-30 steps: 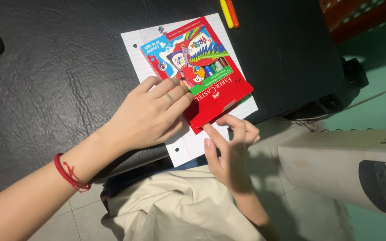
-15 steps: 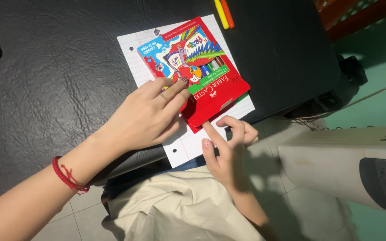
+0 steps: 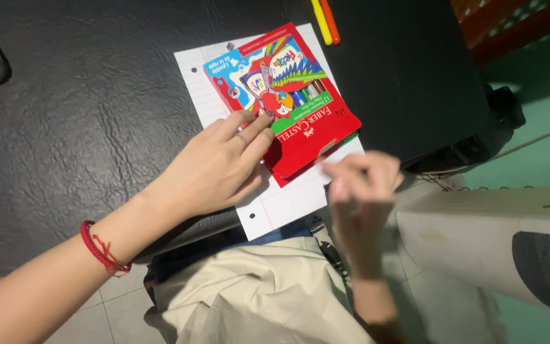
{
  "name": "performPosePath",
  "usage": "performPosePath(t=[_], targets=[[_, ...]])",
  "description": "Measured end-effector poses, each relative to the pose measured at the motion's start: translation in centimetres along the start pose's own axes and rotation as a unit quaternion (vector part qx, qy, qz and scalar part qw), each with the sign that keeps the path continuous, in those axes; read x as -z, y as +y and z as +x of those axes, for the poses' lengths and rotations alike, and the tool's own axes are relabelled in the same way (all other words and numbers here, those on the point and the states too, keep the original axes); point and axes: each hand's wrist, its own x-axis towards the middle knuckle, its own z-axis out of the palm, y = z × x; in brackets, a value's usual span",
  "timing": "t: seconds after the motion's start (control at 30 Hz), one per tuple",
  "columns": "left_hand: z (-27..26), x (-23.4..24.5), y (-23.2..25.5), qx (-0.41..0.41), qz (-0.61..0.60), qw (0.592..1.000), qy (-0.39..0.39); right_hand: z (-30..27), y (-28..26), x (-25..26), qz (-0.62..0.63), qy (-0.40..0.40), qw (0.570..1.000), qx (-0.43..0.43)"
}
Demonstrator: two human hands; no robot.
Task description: Testing various colored markers from a box by drawing swatches on a piece of paper to create a color chart.
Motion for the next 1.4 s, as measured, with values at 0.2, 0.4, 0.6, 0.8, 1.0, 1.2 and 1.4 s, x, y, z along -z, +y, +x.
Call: performPosePath(t=[0.2,0.4,0.6,0.8,1.0,1.2,1.4], targets=[[0.1,0.0,0.0,-0.001,-0.002,1.000,0.003,11.9,3.1,1.5,0.010,0.016,0.996,0.083],[0.1,1.2,0.0,0.001,-0.006,0.998,-0.056,19.0,7.5,-0.8,-0.022,-0.009,0.984,0.174],[0.2,1.5,0.1,-0.013,0.026,0.998,-0.051,20.9,6.4,-0.4,-0.043,0.020,0.981,0.190],[0.3,2.5,0.3,-0.132,0.008,0.991,0.000,20.4,5.7,-0.1,-0.062,0.032,0.979,0.191],[0.5,2.8,0.8,-0.207,-0.033,0.977,0.028,20.5,3.7,1.5,-0.085,0.055,0.975,0.200],[0.9,3.2,1.0,-0.212,0.027,0.977,0.024,19.7,1.6,3.0,-0.109,0.075,0.970,0.206],[0.5,2.7,1.0,-0.219,0.027,0.975,0.030,17.8,0.0,4.3,-0.133,0.095,0.963,0.216]])
